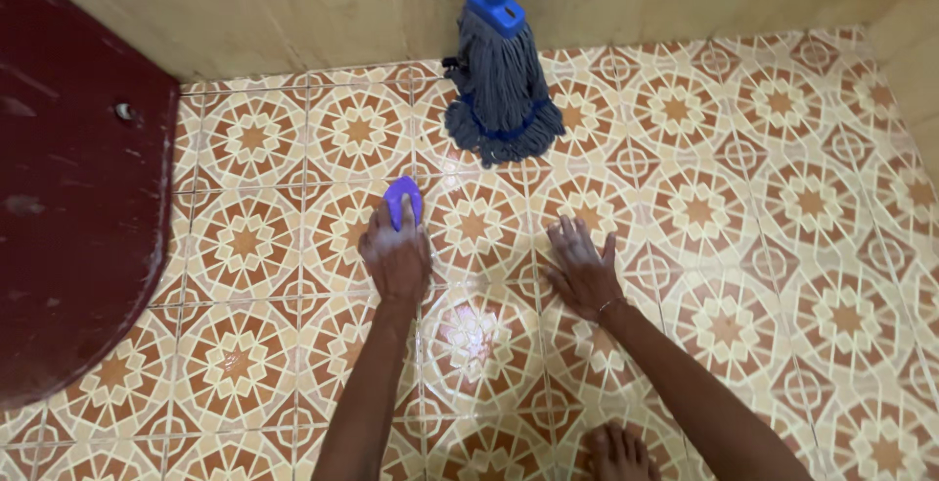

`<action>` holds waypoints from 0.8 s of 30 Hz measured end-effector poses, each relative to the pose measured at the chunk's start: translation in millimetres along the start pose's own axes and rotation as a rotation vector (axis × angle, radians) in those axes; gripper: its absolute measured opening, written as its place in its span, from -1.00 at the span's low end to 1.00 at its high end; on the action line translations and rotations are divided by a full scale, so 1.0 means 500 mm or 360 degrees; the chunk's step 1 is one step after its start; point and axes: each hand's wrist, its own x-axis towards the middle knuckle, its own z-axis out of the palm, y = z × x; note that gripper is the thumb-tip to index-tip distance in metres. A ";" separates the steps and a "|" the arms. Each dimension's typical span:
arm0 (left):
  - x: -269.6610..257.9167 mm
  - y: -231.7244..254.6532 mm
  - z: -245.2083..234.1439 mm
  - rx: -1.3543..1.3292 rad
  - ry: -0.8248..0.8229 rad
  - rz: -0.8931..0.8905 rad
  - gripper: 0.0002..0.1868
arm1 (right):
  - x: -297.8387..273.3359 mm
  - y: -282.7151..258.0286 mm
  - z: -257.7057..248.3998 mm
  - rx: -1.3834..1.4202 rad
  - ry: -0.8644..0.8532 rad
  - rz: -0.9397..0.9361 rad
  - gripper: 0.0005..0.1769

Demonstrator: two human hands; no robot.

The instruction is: The person scrubs a tiled floor with a purple brush and then organizes cleaning supplies on a low white table.

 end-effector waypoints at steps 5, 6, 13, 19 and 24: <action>0.023 0.063 0.011 -0.0042 -0.0011 0.0030 -0.36 | 0.033 0.012 -0.004 -0.0014 0.0017 -0.0024 -0.15; 0.028 0.073 0.011 -0.0003 -0.0017 0.0111 -0.34 | 0.040 0.017 -0.005 -0.0003 -0.0001 -0.0016 -0.14; 0.063 0.061 0.016 0.0003 -0.0030 -0.0125 -0.36 | 0.053 0.025 -0.008 0.0032 0.0081 -0.0071 -0.12; 0.052 0.112 0.007 -0.0030 -0.0096 -0.0095 -0.35 | 0.046 0.020 -0.013 0.0070 0.0119 -0.0054 -0.11; 0.035 0.171 0.005 -0.0041 -0.0383 0.0327 -0.34 | 0.051 0.020 -0.015 0.0137 0.0181 -0.0039 -0.11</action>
